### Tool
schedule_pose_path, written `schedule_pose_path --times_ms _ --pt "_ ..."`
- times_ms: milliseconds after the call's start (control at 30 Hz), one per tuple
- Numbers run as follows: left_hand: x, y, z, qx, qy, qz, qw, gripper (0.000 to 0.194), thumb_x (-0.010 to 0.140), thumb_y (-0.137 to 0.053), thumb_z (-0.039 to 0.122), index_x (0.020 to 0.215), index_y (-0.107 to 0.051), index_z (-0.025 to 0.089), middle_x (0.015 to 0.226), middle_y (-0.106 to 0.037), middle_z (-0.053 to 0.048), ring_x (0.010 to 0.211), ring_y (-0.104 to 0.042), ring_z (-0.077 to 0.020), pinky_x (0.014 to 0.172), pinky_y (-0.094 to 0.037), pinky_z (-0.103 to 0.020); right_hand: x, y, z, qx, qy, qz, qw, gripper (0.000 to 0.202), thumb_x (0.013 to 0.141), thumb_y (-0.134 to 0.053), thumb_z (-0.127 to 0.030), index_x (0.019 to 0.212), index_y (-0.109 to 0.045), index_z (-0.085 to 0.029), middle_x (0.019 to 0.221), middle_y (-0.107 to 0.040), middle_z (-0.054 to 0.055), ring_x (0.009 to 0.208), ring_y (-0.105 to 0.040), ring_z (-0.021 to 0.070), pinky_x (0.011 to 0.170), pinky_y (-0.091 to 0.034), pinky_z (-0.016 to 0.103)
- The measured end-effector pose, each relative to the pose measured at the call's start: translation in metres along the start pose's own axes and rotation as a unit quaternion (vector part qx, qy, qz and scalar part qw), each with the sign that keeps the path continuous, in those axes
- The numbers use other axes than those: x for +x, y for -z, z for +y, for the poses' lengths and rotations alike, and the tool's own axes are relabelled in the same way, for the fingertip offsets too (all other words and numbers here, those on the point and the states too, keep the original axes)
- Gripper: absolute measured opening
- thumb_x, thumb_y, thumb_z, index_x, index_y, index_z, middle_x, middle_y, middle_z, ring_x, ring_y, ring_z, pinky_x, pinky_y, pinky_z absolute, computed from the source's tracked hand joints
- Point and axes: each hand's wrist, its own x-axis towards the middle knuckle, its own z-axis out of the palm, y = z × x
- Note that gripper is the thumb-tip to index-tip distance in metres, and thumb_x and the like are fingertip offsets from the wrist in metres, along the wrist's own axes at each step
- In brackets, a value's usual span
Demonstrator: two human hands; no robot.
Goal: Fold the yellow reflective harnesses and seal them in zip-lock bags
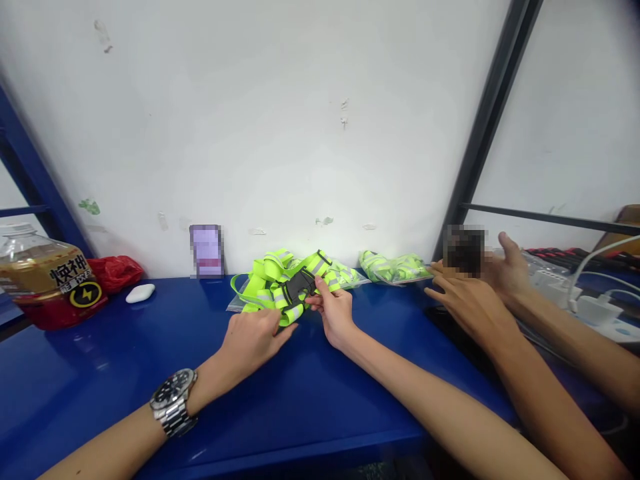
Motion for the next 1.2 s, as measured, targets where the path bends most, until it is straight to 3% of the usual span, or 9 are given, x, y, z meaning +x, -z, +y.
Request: schedule_pose_path --times_ms 67,167,333,433,600,700,933,1100,1200 --pt "-0.006 0.001 0.017 -0.046 -0.057 -0.051 0.996 0.047 0.09 -0.044 0.048 0.054 -0.05 0.018 0.051 -0.053 -0.003 0.049 -0.048 -0.014 0.05 -0.025 -0.026 -0.001 -0.002 -0.004 0.027 -0.014 0.013 0.999 0.033 0.062 -0.08 -0.038 0.063 -0.057 -0.015 0.048 -0.061 -0.001 0.049 -0.065 0.0155 0.04 -0.042 0.019" --pt "-0.008 -0.001 0.034 -0.151 -0.035 -0.113 0.981 0.051 0.095 -0.033 0.049 0.063 -0.057 0.018 0.054 -0.056 -0.002 0.051 -0.05 -0.0149 0.053 -0.033 -0.027 -0.004 -0.003 -0.008 0.052 -0.042 -0.006 0.998 0.03 0.064 -0.079 -0.034 0.063 -0.057 -0.013 0.047 -0.061 -0.001 0.048 -0.065 0.0147 0.04 -0.043 0.018" --pt "0.004 -0.014 0.023 -0.325 -0.003 -0.065 0.944 0.044 0.089 -0.047 0.052 0.114 -0.06 0.017 0.097 -0.068 -0.008 0.096 -0.059 -0.0241 0.086 -0.045 -0.036 -0.012 -0.005 -0.012 0.057 -0.061 -0.034 0.996 0.027 0.068 -0.076 -0.032 0.065 -0.059 -0.01 0.05 -0.064 0.003 0.05 -0.067 0.0152 0.041 -0.044 0.017" --pt "0.011 -0.019 0.014 -0.468 0.045 -0.039 0.882 0.044 0.086 -0.055 0.051 0.114 -0.062 0.018 0.097 -0.069 -0.007 0.102 -0.058 -0.0258 0.089 -0.046 -0.037 -0.014 -0.005 -0.01 0.036 -0.069 -0.017 0.997 0.025 0.069 -0.074 -0.03 0.066 -0.06 -0.01 0.05 -0.064 0.004 0.048 -0.066 0.016 0.041 -0.044 0.018" --pt "0.017 -0.021 0.014 -0.66 0.198 0.089 0.719 0.051 0.081 -0.063 0.048 0.122 -0.058 0.019 0.118 -0.064 -0.008 0.108 -0.058 -0.0251 0.075 -0.05 -0.03 -0.014 -0.003 0.001 -0.051 -0.035 -0.035 0.997 0.022 0.072 -0.068 -0.031 0.069 -0.059 -0.011 0.049 -0.064 0.005 0.045 -0.066 0.018 0.038 -0.042 0.019" --pt "0.02 -0.024 0.012 -0.677 0.265 0.124 0.676 0.061 0.077 -0.068 0.046 0.131 -0.051 0.021 0.124 -0.061 -0.009 0.11 -0.058 -0.0248 0.07 -0.05 -0.027 -0.015 0.001 0.007 -0.136 -0.005 -0.06 0.989 0.02 0.076 -0.062 -0.033 0.072 -0.058 -0.013 0.049 -0.063 0.003 0.043 -0.064 0.0184 0.036 -0.04 0.02" --pt "0.021 -0.031 -0.002 -0.573 0.249 0.128 0.77 0.049 0.078 -0.062 0.054 0.109 -0.066 0.015 0.107 -0.069 -0.008 0.1 -0.062 -0.0243 0.077 -0.05 -0.03 -0.007 0.012 0.003 -0.44 0.158 -0.019 0.884 0.03 0.08 -0.054 -0.041 0.062 -0.059 -0.017 0.063 -0.065 0.006 0.06 -0.064 0.0197 0.056 -0.046 0.027" --pt "0.02 -0.03 -0.007 -0.424 0.32 0.057 0.845 0.057 0.081 -0.048 0.065 0.081 -0.069 0.012 0.07 -0.068 -0.007 0.073 -0.064 -0.0268 0.068 -0.05 -0.036 -0.005 0.012 -0.002 -0.469 0.275 -0.064 0.837 0.019 0.082 -0.049 -0.026 0.077 -0.064 -0.017 0.084 -0.064 0.006 0.07 -0.059 0.0175 0.066 -0.045 0.027" --pt "0.021 -0.032 -0.01 -0.32 0.272 0.049 0.906 0.052 0.087 -0.041 0.057 0.085 -0.068 0.013 0.076 -0.069 -0.01 0.087 -0.064 -0.0311 0.083 -0.048 -0.042 -0.005 0.011 -0.001 -0.501 0.307 -0.091 0.804 0.017 0.08 -0.044 -0.015 0.076 -0.061 -0.016 0.08 -0.062 0.006 0.073 -0.059 0.0184 0.068 -0.045 0.028"
